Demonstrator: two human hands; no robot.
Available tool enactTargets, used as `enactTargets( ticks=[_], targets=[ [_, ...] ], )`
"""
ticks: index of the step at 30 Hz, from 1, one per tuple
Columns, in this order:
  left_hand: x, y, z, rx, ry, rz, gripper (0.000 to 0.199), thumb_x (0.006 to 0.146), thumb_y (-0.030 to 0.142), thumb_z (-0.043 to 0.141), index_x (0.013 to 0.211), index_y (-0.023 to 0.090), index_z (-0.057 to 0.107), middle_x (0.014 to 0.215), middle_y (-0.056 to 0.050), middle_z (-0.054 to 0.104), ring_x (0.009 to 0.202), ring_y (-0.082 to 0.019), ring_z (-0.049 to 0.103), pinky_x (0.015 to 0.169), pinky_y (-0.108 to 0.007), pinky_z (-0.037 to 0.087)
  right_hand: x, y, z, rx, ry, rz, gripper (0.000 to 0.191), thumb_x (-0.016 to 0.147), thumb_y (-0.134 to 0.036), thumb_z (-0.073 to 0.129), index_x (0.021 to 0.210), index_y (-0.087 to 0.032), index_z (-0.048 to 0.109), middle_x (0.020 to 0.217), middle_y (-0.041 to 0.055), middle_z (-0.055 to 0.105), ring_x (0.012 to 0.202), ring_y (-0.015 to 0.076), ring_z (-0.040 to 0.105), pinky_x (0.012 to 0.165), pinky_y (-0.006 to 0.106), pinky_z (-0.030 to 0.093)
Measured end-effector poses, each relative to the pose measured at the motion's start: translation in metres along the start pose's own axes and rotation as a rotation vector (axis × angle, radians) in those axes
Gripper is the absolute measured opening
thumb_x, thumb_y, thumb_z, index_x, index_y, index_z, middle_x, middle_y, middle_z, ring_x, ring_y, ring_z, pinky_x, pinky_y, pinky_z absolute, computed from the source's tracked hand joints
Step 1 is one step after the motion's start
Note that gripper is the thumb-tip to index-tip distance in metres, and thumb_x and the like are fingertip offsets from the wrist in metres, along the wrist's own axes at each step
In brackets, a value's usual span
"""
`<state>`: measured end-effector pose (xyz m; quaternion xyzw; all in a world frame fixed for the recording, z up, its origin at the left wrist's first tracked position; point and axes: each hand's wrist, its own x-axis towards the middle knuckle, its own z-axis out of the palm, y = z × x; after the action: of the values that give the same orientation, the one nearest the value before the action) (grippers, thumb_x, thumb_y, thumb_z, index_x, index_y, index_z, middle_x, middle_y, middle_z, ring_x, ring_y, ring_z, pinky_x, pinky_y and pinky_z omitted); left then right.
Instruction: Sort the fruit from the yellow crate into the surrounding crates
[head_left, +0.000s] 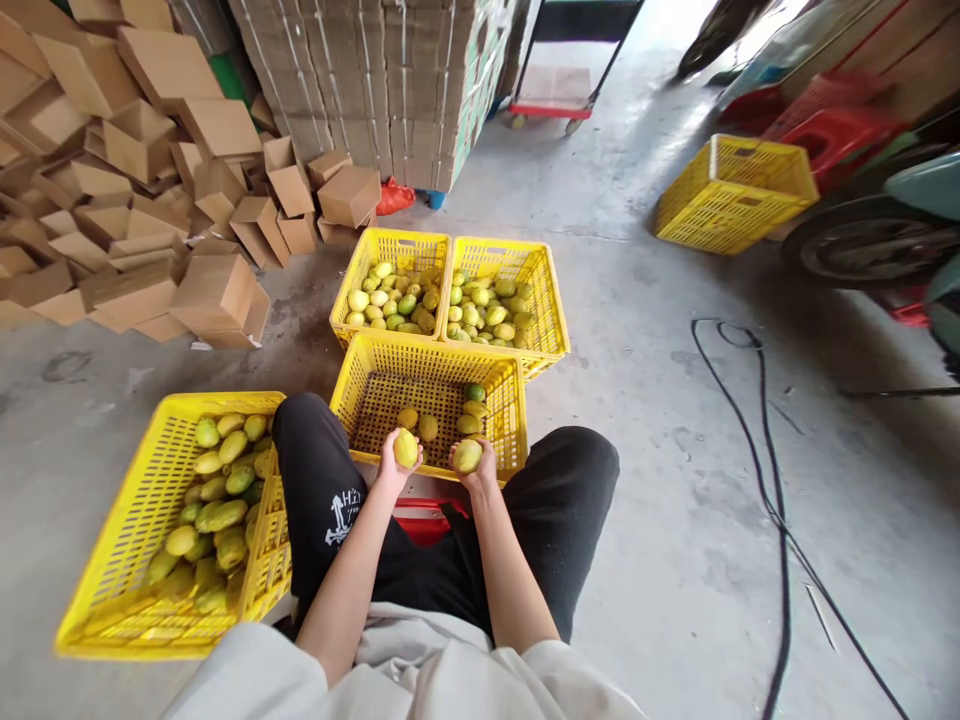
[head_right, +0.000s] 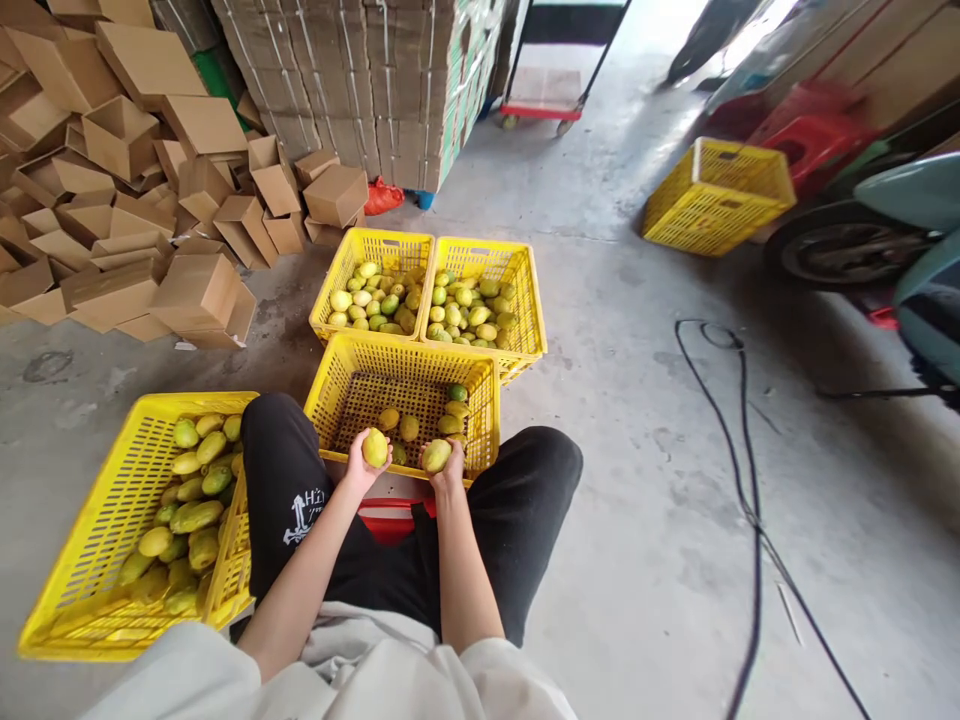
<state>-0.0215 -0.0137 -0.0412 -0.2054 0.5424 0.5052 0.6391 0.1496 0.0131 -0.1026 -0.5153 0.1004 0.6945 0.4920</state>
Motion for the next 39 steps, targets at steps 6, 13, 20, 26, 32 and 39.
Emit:
enactTargets(
  ticks=[6, 13, 20, 26, 32, 39],
  targets=[
    [-0.005, 0.001, 0.005, -0.009, -0.01, 0.049, 0.022, 0.124, 0.024, 0.072, 0.102, 0.02, 0.071, 0.078, -0.002, 0.078, 0.057, -0.013, 0.074, 0.056, -0.02, 0.065, -0.024, 0.0, 0.02, -0.014, 0.15, 0.077, 0.032, 0.122, -0.033, 0.064, 0.092, -0.025, 0.07, 0.065, -0.0022, 0.067, 0.052, 0.0186, 0.064, 0.052, 0.027, 0.06],
    [-0.01, 0.002, 0.006, -0.047, 0.0, 0.041, 0.023, 0.122, 0.023, 0.073, 0.1, 0.021, 0.071, 0.077, -0.002, 0.077, 0.056, -0.013, 0.073, 0.056, -0.02, 0.064, -0.038, -0.008, 0.02, -0.01, 0.132, 0.336, 0.025, 0.123, -0.037, 0.065, 0.103, -0.024, 0.071, 0.078, 0.0028, 0.078, 0.068, 0.024, 0.08, 0.067, 0.035, 0.069],
    [-0.004, 0.002, 0.004, -0.051, 0.002, 0.034, 0.01, 0.116, 0.023, 0.08, 0.107, 0.021, 0.077, 0.079, -0.002, 0.079, 0.057, -0.016, 0.074, 0.055, -0.022, 0.064, -0.041, -0.008, 0.023, 0.036, 0.148, 0.32, 0.025, 0.125, -0.041, 0.064, 0.108, -0.024, 0.073, 0.08, 0.0047, 0.078, 0.063, 0.0226, 0.073, 0.058, 0.031, 0.065],
    [-0.008, 0.003, 0.005, -0.029, -0.004, 0.037, 0.028, 0.125, 0.024, 0.066, 0.099, 0.02, 0.072, 0.077, -0.004, 0.079, 0.056, -0.015, 0.074, 0.054, -0.022, 0.065, -0.036, -0.001, 0.02, 0.016, 0.164, 0.163, 0.03, 0.125, -0.035, 0.06, 0.099, -0.025, 0.07, 0.076, 0.0035, 0.077, 0.062, 0.0208, 0.073, 0.063, 0.029, 0.067],
    [-0.008, 0.002, 0.005, -0.033, 0.016, 0.024, 0.024, 0.123, 0.024, 0.068, 0.099, 0.021, 0.072, 0.077, -0.003, 0.078, 0.056, -0.015, 0.073, 0.055, -0.022, 0.064, -0.029, 0.0, 0.016, 0.01, 0.267, 0.075, 0.038, 0.125, -0.036, 0.052, 0.091, -0.026, 0.067, 0.066, -0.0008, 0.069, 0.051, 0.0183, 0.066, 0.051, 0.024, 0.054],
    [0.001, 0.0, 0.0, -0.009, -0.023, 0.034, 0.007, 0.114, 0.024, 0.079, 0.107, 0.02, 0.078, 0.08, -0.002, 0.079, 0.061, -0.016, 0.076, 0.06, -0.022, 0.065, -0.022, 0.0, 0.02, -0.022, 0.242, 0.054, 0.044, 0.125, -0.036, 0.052, 0.084, -0.026, 0.065, 0.062, 0.0004, 0.069, 0.046, 0.0186, 0.063, 0.048, 0.026, 0.05]
  ],
)
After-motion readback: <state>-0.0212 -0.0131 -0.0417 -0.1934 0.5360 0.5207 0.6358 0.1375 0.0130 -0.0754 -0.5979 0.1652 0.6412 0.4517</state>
